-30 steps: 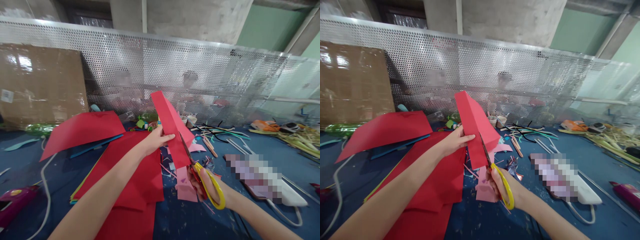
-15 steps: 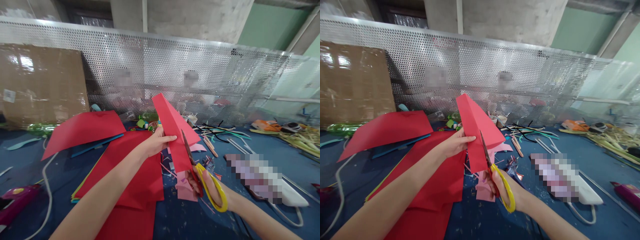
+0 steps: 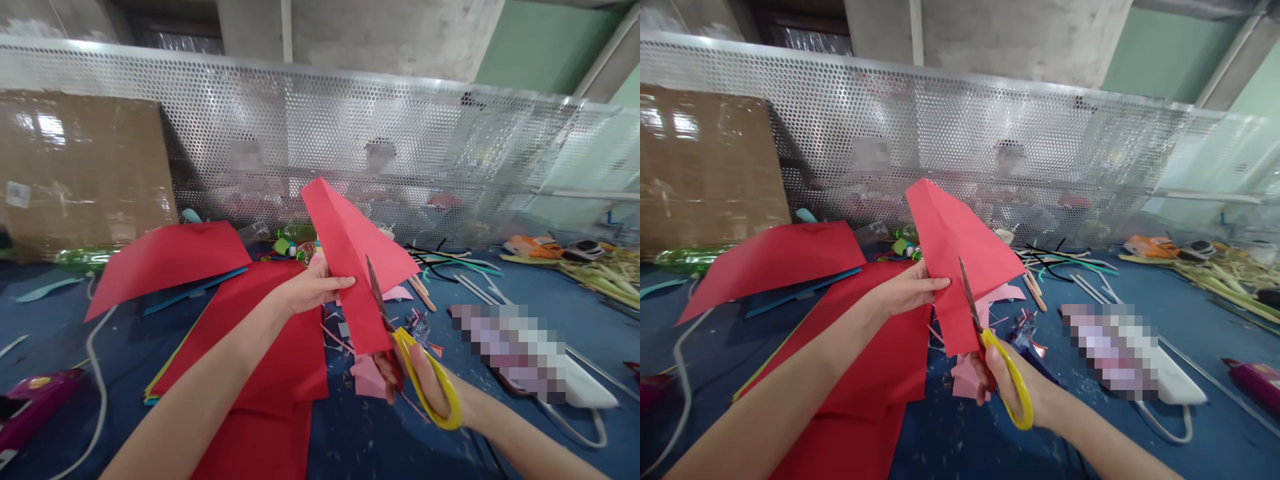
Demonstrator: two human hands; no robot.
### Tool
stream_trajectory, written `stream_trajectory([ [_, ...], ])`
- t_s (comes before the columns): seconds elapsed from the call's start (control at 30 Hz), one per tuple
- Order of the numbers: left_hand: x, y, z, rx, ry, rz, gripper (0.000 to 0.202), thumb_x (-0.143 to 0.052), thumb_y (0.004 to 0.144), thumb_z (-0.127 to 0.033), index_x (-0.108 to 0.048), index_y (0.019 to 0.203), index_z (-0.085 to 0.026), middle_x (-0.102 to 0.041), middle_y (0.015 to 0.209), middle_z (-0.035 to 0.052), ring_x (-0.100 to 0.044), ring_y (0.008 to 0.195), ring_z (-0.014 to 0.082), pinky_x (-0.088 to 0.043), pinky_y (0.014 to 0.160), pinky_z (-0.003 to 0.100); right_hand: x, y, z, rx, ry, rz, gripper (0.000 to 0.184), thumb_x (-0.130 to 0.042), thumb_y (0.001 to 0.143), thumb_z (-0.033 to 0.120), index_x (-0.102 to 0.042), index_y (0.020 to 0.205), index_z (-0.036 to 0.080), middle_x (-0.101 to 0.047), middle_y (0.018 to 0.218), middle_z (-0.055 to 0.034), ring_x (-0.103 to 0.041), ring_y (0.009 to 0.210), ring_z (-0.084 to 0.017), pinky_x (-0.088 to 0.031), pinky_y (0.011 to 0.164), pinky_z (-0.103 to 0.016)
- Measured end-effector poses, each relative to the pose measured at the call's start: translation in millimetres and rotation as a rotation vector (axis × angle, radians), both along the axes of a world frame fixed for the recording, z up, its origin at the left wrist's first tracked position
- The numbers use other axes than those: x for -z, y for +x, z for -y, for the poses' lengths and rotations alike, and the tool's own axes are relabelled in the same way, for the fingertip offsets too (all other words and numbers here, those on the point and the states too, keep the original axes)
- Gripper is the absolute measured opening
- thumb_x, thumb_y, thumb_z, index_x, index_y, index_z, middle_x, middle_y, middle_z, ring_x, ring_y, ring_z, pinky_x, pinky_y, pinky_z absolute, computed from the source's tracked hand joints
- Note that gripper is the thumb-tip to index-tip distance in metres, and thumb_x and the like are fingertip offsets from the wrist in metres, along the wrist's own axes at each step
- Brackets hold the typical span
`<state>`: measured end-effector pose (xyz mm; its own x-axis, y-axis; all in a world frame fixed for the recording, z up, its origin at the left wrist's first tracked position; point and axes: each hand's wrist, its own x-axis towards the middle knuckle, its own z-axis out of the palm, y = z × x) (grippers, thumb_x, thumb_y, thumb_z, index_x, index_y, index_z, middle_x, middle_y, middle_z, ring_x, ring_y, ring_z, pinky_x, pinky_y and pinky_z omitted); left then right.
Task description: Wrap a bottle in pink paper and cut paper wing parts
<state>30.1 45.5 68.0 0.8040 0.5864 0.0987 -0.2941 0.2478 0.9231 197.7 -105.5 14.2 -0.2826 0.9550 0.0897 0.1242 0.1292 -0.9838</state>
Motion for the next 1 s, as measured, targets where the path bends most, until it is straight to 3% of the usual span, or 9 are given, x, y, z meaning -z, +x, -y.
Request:
stream_trajectory([
  [0.23,1.2,0.6,-0.5,0.033,0.026,-0.011,0.037,-0.085,0.063,-0.024,-0.066,0.095,-0.019,-0.071,0.095,0.0035,-0.067,0.082,0.0140,-0.052,0.072,0.023,-0.3,1.2,-0.4,0.067,0.090,0.074,0.063,-0.023,0.081,0.083,-0.043,0.069,0.024,-0.042,0.058,0.0032,-0.039,0.048,-0.014,-0.038,0.047,-0.030],
  [0.4,2.4,0.7,-0.5,0.032,0.012,-0.006,0.040,-0.086,0.063,-0.024,-0.066,0.097,-0.020,-0.070,0.102,0.0043,-0.066,0.084,0.0139,-0.051,0.073,0.024,10.5,5.0,-1.6,0.125,0.137,0.094,0.065,-0.025,0.081,0.083,-0.044,0.066,0.023,-0.041,0.053,0.0041,-0.035,0.044,-0.011,-0.029,0.043,-0.027],
  [0.57,-0.5,0.2,0.9,0.033,0.007,-0.014,0.039,-0.086,0.063,-0.023,-0.065,0.095,-0.020,-0.069,0.102,0.0030,-0.065,0.083,0.0130,-0.051,0.072,0.024,19.7,6.6,-2.0,0.153,0.116,0.044,0.066,-0.029,0.078,0.085,-0.045,0.073,0.021,-0.040,0.059,0.0053,-0.033,0.041,-0.008,-0.029,0.038,-0.024],
  [1.0,-3.9,0.0,1.7,0.012,0.023,-0.018,0.041,-0.088,0.059,-0.024,-0.064,0.092,-0.018,-0.066,0.090,-0.0002,-0.061,0.074,0.0102,-0.048,0.067,0.023,16.6,1.6,-0.5,0.179,0.053,-0.024,0.070,-0.029,0.072,0.090,-0.045,0.074,0.022,-0.030,0.051,0.0099,-0.021,0.034,-0.005,-0.020,0.030,-0.020],
])
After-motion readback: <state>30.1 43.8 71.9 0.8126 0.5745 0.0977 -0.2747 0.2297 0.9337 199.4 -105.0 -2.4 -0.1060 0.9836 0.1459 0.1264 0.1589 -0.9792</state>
